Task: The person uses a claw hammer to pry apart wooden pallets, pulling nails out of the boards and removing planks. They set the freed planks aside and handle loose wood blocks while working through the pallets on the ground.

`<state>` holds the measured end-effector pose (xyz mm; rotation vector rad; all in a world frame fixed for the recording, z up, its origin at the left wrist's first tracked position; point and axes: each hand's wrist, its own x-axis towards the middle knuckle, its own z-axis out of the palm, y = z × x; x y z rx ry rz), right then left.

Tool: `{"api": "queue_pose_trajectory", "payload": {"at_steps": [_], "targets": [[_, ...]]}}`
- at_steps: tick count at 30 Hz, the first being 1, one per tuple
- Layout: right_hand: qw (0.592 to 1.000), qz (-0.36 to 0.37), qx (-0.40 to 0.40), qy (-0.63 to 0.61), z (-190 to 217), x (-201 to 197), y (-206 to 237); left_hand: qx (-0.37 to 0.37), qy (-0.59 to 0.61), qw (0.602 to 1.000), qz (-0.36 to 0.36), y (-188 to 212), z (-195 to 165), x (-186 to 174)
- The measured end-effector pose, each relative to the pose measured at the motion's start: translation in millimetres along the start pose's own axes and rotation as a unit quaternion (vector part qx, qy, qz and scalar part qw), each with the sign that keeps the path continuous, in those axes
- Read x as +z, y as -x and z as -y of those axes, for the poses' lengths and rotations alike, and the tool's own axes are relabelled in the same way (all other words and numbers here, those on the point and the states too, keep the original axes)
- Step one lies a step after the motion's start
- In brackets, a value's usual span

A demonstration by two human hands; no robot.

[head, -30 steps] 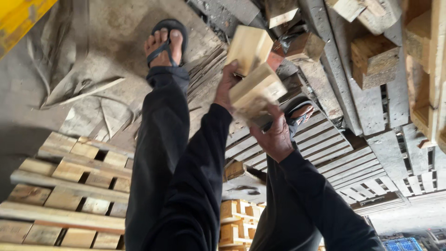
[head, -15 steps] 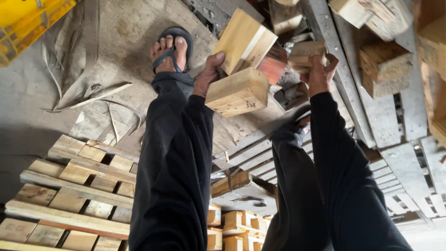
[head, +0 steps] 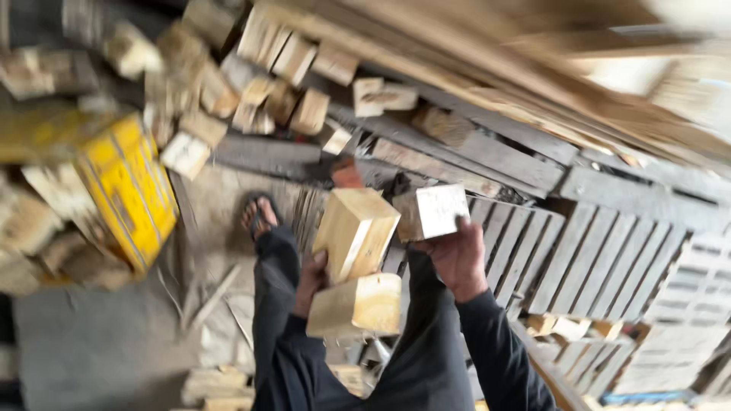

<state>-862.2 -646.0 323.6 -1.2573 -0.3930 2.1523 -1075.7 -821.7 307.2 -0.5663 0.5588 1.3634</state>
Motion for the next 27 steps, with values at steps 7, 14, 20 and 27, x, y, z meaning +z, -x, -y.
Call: {"api": "queue_pose_trajectory", "payload": {"at_steps": [7, 14, 20, 27], "targets": [[0.958, -0.078, -0.275, -0.003, 136, 54, 155, 0.001, -0.118, 0.988, 0.100, 61, 12, 246], [0.900, -0.150, -0.403, 0.071, 301, 14, 156, 0.044, -0.206, 0.953, 0.217, -80, 112, 414], [0.704, -0.281, -0.432, 0.489, 430, -96, 72, 0.519, -0.505, 0.689, -0.027, -220, 220, 483], [0.744, -0.243, -0.339, 0.523, 451, -174, 50, 0.603, -0.741, 0.260, -0.139, -256, 272, 473]]}}
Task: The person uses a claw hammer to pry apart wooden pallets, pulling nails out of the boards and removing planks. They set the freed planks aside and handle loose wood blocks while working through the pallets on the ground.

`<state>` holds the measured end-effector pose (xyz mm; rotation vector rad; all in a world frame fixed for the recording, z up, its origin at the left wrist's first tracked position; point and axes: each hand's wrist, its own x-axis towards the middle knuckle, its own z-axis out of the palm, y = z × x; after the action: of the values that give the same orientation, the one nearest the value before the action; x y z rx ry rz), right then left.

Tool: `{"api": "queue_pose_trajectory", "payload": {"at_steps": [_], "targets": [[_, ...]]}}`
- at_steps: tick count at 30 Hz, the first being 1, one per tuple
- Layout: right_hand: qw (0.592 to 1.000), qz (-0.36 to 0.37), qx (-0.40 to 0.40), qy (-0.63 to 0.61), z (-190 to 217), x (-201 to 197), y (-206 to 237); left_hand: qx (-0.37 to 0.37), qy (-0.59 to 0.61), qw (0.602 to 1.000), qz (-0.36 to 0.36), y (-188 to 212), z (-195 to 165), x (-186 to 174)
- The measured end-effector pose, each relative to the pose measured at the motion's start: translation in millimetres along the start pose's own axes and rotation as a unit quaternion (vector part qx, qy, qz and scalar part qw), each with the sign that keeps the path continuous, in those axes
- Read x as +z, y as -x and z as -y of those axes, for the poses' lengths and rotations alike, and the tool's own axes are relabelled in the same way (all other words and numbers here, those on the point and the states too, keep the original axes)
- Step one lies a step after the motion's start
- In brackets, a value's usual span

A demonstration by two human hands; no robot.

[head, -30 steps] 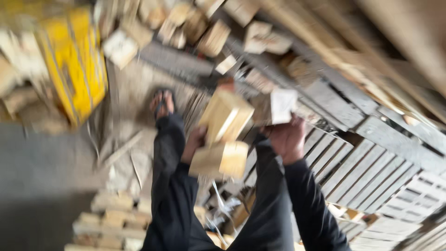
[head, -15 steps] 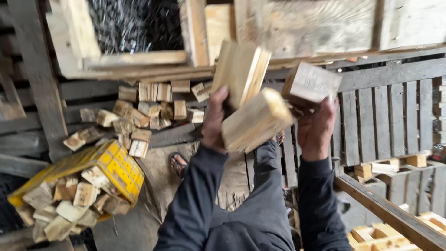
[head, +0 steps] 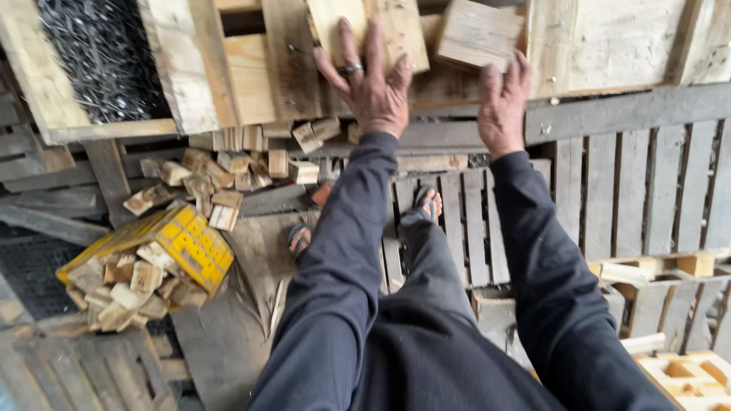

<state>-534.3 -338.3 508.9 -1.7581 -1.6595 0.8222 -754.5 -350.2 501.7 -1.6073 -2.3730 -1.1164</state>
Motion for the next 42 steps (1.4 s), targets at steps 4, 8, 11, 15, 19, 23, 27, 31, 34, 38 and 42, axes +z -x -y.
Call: {"api": "queue_pose_trajectory", "payload": {"at_steps": [4, 8, 11, 15, 19, 23, 27, 31, 34, 38, 42], "targets": [[1.000, 0.019, -0.016, 0.009, 2, 0, 6, -0.030, -0.037, 0.993, 0.111, 4, 10, 1], [0.999, 0.048, -0.015, 0.002, 5, 1, 4, -0.009, -0.009, 0.994, 0.110, 4, 10, -8], [0.998, 0.053, -0.026, 0.028, 0, 2, 2, 0.042, -0.004, 0.994, 0.101, -4, 5, -21], [0.997, 0.064, 0.012, 0.027, 0, 0, 0, -0.070, -0.175, 0.884, 0.427, -21, -5, -37], [0.995, 0.092, 0.003, 0.038, 13, -9, -6, -0.012, -0.017, 0.975, 0.219, -27, -11, -46], [0.994, 0.110, 0.018, 0.015, 26, -15, -13, -0.023, 0.001, 0.944, 0.330, -40, 13, -54], [0.992, 0.120, 0.024, 0.027, 34, -16, -15, -0.111, 0.121, 0.930, 0.329, -78, 57, -52], [0.992, 0.127, 0.020, 0.021, 39, -20, -16, -0.213, 0.257, 0.908, 0.252, -105, 58, -28], [0.991, 0.128, 0.015, 0.042, 43, -23, -19, -0.214, 0.175, 0.931, 0.238, -109, 38, -12], [0.990, 0.133, 0.033, 0.043, 48, -21, -22, -0.151, 0.046, 0.962, 0.225, -102, 31, -12], [0.989, 0.148, 0.009, 0.019, 46, -25, -25, -0.119, 0.019, 0.980, 0.159, -111, 26, -26]]}}
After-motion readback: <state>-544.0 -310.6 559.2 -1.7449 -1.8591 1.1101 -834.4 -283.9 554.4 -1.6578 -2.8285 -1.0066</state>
